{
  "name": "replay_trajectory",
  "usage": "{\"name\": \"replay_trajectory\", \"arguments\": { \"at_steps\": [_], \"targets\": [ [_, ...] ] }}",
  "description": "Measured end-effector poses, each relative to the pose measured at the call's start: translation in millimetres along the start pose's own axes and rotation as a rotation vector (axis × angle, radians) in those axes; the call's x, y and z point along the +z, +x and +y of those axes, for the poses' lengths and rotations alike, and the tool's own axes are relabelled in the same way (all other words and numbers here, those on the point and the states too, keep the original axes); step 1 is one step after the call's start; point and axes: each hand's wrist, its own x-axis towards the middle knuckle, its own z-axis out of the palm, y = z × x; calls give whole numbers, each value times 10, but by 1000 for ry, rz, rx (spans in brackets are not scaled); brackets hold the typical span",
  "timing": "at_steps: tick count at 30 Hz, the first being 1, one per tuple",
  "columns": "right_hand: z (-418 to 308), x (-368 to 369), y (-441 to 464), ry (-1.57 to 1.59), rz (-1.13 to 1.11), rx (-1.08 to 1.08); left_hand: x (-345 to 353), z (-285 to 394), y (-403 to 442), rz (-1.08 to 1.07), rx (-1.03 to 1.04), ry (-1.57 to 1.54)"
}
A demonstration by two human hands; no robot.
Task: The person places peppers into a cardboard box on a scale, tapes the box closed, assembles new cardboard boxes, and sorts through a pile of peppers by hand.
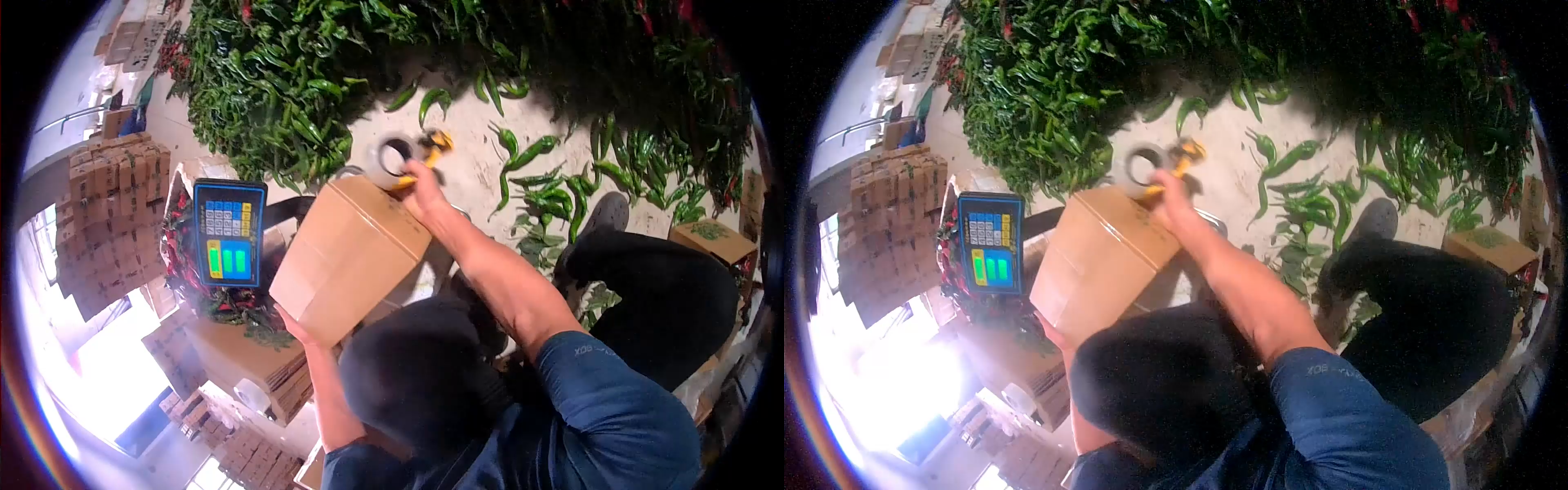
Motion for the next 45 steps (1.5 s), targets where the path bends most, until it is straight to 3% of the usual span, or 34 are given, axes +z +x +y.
{"name": "replay_trajectory", "arguments": {
  "at_steps": [3,4,5,10,13,18,19,21,24,26,27,28,31,33,39,41,42,45],
  "targets": [
    [-88,-230,-172,89,72,-152,106,-78,22,-13,-15,-53],
    [-180,18,-515,79,129,-69,147,-101,17,-18,-26,-73],
    [-246,39,-686,15,-41,-48,183,-123,18,-24,-33,-92],
    [-363,803,-1604,-479,-384,115,341,-181,8,-55,-65,-169],
    [-69,917,-1666,-901,-398,-5,440,-161,31,-93,-92,-214],
    [-215,914,-1711,-873,-352,-13,-79,111,-296,-35,-87,-217],
    [-312,807,-1657,-826,-296,69,-220,216,-343,-10,-62,-187],
    [-499,651,-1424,-836,-198,233,-416,449,-385,39,28,-39],
    [-349,366,-1029,-806,-72,215,-309,793,-498,121,259,526],
    [-329,255,-810,-964,-92,51,-9,873,-509,153,317,973],
    [-342,225,-765,-1033,-94,-39,103,819,-503,142,440,1068],
    [-402,189,-737,-1083,-52,-106,112,861,-556,133,383,1060],
    [-759,271,-842,-1021,-35,25,-18,794,-468,93,379,987],
    [-807,563,-1000,-1254,-113,-40,-53,744,-398,89,387,954],
    [-486,1219,-1066,-1538,-521,57,143,826,-457,103,327,766],
    [-449,1479,-1082,-1799,-506,220,92,768,-424,116,298,736],
    [-317,1472,-971,-1982,-732,17,72,748,-406,121,299,736],
    [-428,1512,-951,-2181,-723,258,59,741,-408,145,250,714]
  ]
}}
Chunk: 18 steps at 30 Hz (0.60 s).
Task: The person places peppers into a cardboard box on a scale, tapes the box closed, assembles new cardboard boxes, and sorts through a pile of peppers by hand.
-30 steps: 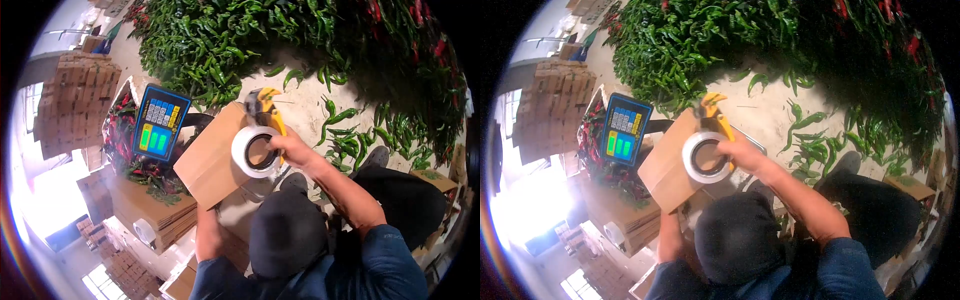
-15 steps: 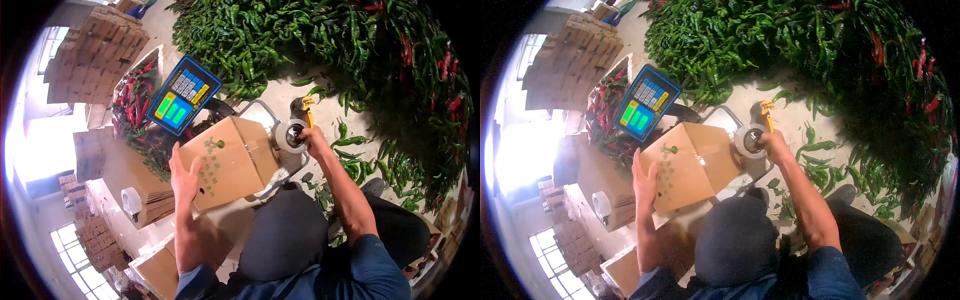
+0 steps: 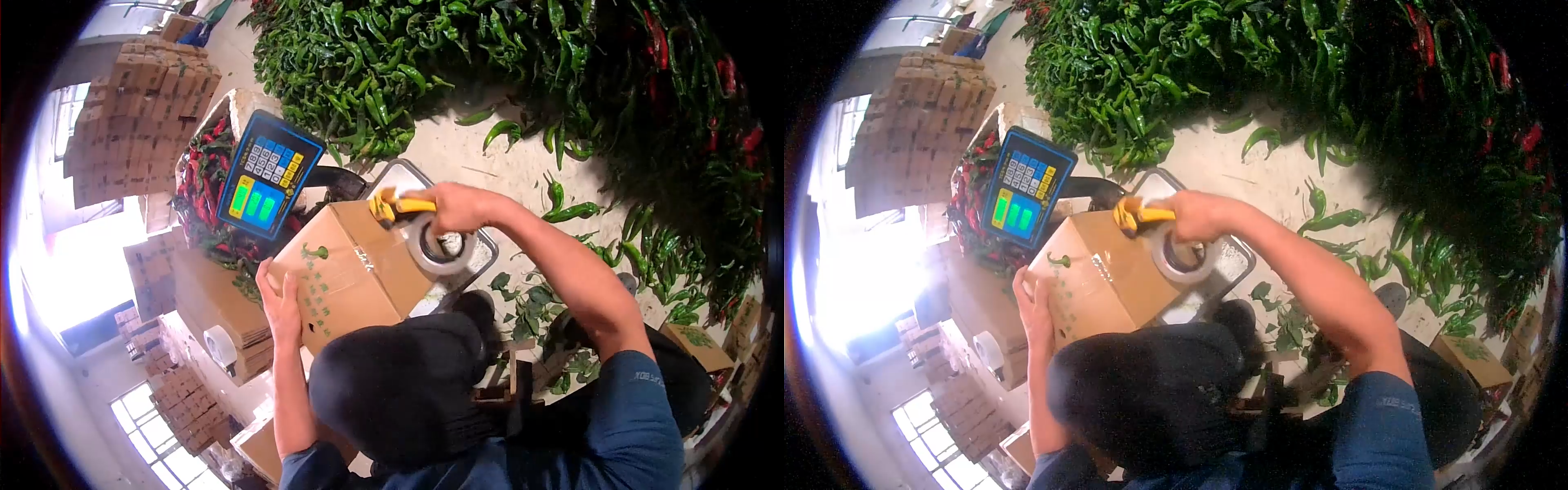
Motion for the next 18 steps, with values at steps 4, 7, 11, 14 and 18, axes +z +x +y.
{"name": "replay_trajectory", "arguments": {
  "at_steps": [4,7,11,14,18],
  "targets": [
    [317,243,-472,-172,-233,20,32,139,-20,5,-7,10],
    [477,802,-978,49,-101,151,34,73,-48,0,-73,-123],
    [613,1673,-1102,269,460,28,104,110,-336,121,-106,-151],
    [482,1275,-629,276,489,51,85,-141,-515,238,-313,-216],
    [147,49,280,161,157,-15,-98,-491,-630,-175,-427,-289]
  ]
}}
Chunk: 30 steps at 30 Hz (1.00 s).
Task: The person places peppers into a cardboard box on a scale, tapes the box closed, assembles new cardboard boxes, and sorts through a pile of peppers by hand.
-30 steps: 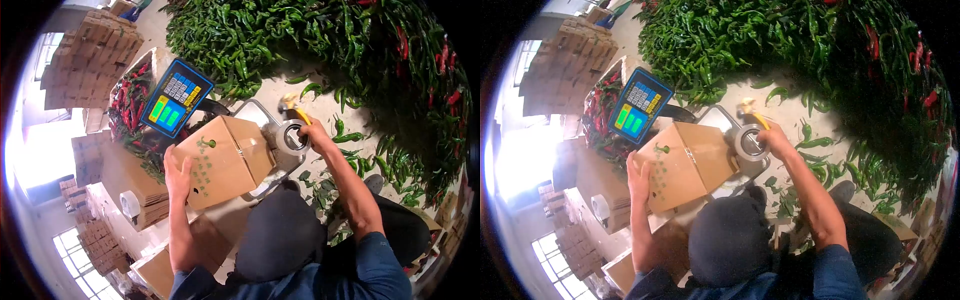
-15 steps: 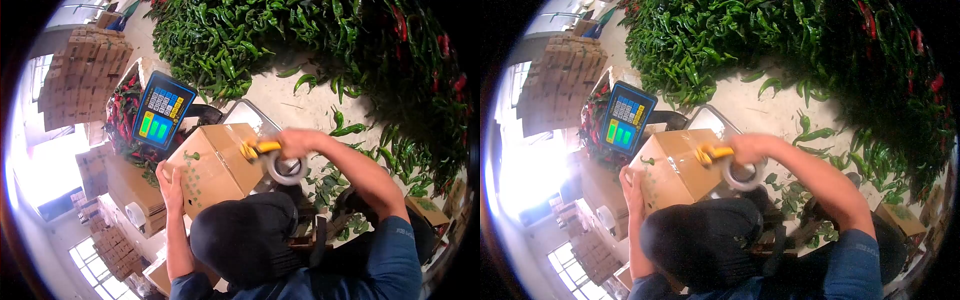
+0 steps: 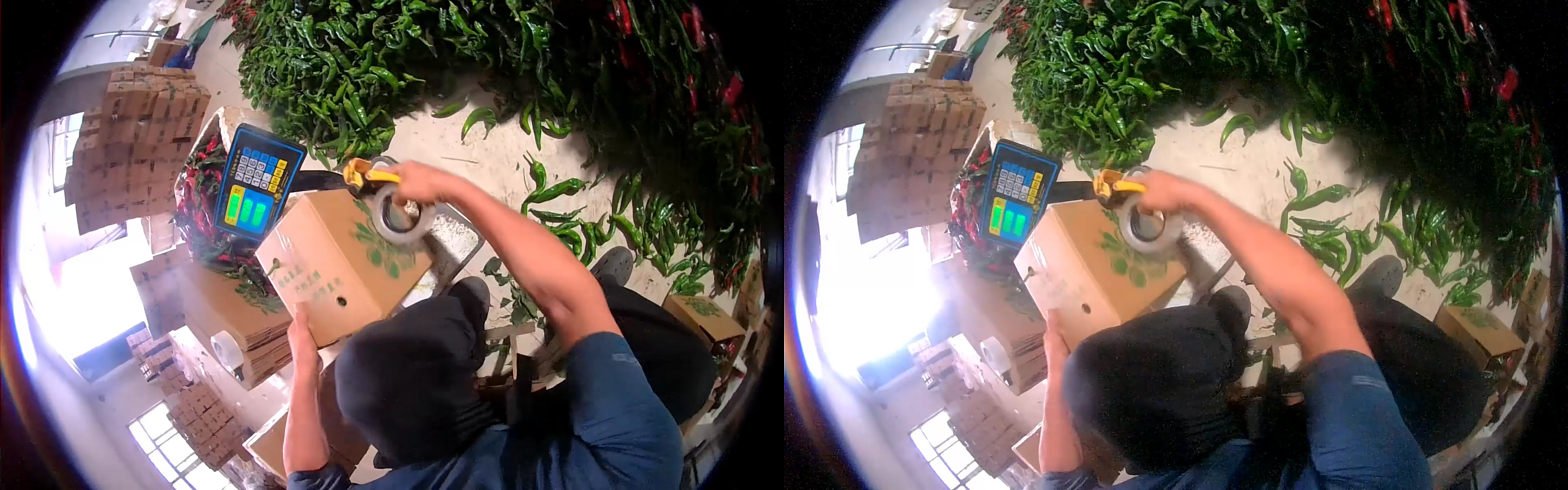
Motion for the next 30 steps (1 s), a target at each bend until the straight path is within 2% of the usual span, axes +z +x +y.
{"name": "replay_trajectory", "arguments": {
  "at_steps": [1,2,3,4,5,7,8,9,11,13,14,15,17,18,20,22,23,24,26,28,30],
  "targets": [
    [-67,-75,116,-47,-53,-27,118,105,-108,14,-11,87],
    [-77,-118,197,-82,-103,-46,108,53,-114,13,-3,35],
    [303,-28,483,-166,-146,-84,71,-61,-110,7,0,-16],
    [247,-56,221,-400,-226,-2,111,-123,-77,-3,12,-80],
    [527,34,6,-320,-333,-24,230,17,-186,9,28,-93],
    [605,258,-936,-229,-376,-74,348,243,-358,-27,-11,-124],
    [446,334,-1322,-275,-377,75,399,282,-393,-49,-27,-134],
    [833,606,-1478,-209,-277,108,391,252,-416,-109,-72,-128],
    [813,833,-1699,-6,-40,86,631,294,-666,-111,-97,-253],
    [728,964,-1576,165,256,41,919,183,-892,-245,-86,-469],
    [631,863,-1418,223,282,128,1088,91,-977,-347,-118,-599],
    [616,672,-1181,131,305,58,1183,23,-1039,-446,-154,-729],
    [719,96,-617,1,114,-114,1381,230,-1017,-514,-563,-1158],
    [553,-93,-628,92,-18,-12,1441,245,-1022,-537,-545,-1168],
    [606,-174,-639,-77,-75,-39,1567,312,-1032,-605,-512,-1175],
    [740,-82,-1028,-107,-213,-45,1611,307,-1082,-569,-480,-1180],
    [768,-3,-1289,-262,-189,-22,1624,253,-1052,-590,-449,-1201],
    [754,81,-1541,-176,-253,84,1619,186,-1050,-599,-428,-1213],
    [997,350,-1881,-93,-161,19,1653,95,-1084,-694,-356,-1195],
    [844,439,-2000,-49,-112,108,1756,147,-1088,-771,-284,-1179],
    [940,779,-2024,-15,123,48,1932,347,-1090,-792,-206,-1183]
  ]
}}
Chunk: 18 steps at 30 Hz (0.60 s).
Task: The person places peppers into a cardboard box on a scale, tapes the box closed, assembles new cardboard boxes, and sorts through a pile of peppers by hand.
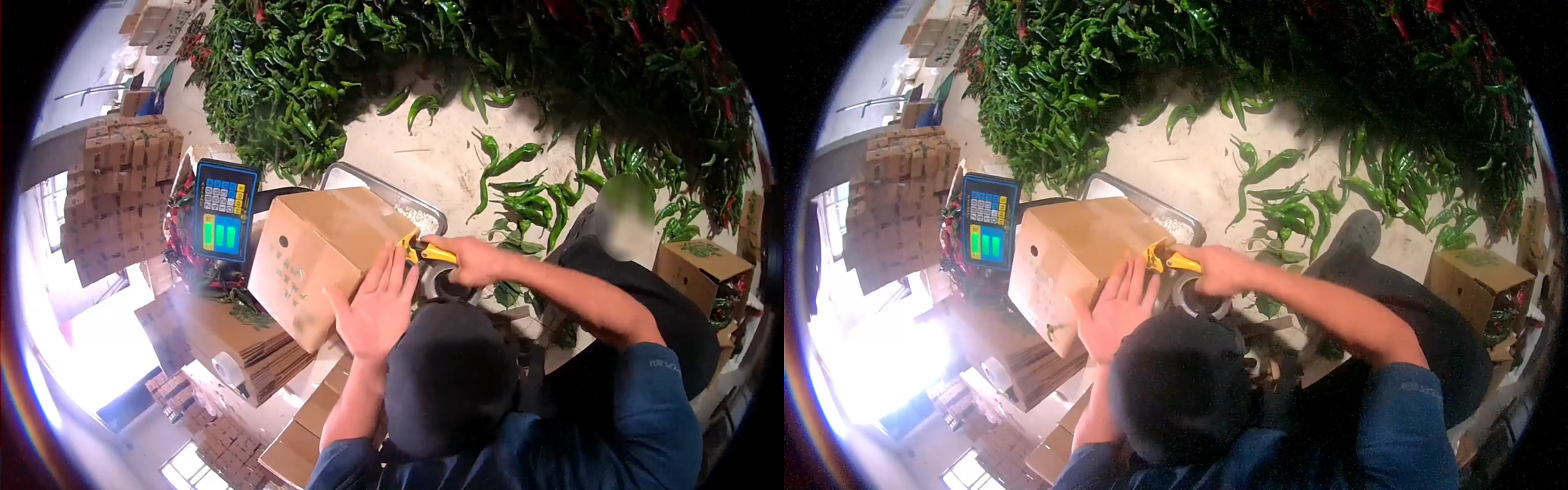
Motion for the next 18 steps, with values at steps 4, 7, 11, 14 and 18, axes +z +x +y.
{"name": "replay_trajectory", "arguments": {
  "at_steps": [4,7,11,14,18],
  "targets": [
    [-5,449,136,244,364,-65,587,142,73,-78,-157,625],
    [-109,450,307,367,366,-18,772,1083,-210,-130,750,1768],
    [-285,198,866,305,349,-27,51,2195,65,484,551,1998],
    [-460,-359,1587,257,102,-93,-438,2188,18,520,297,1742],
    [-744,-773,2148,156,-112,20,-633,1801,-4,459,396,1131]
  ]
}}
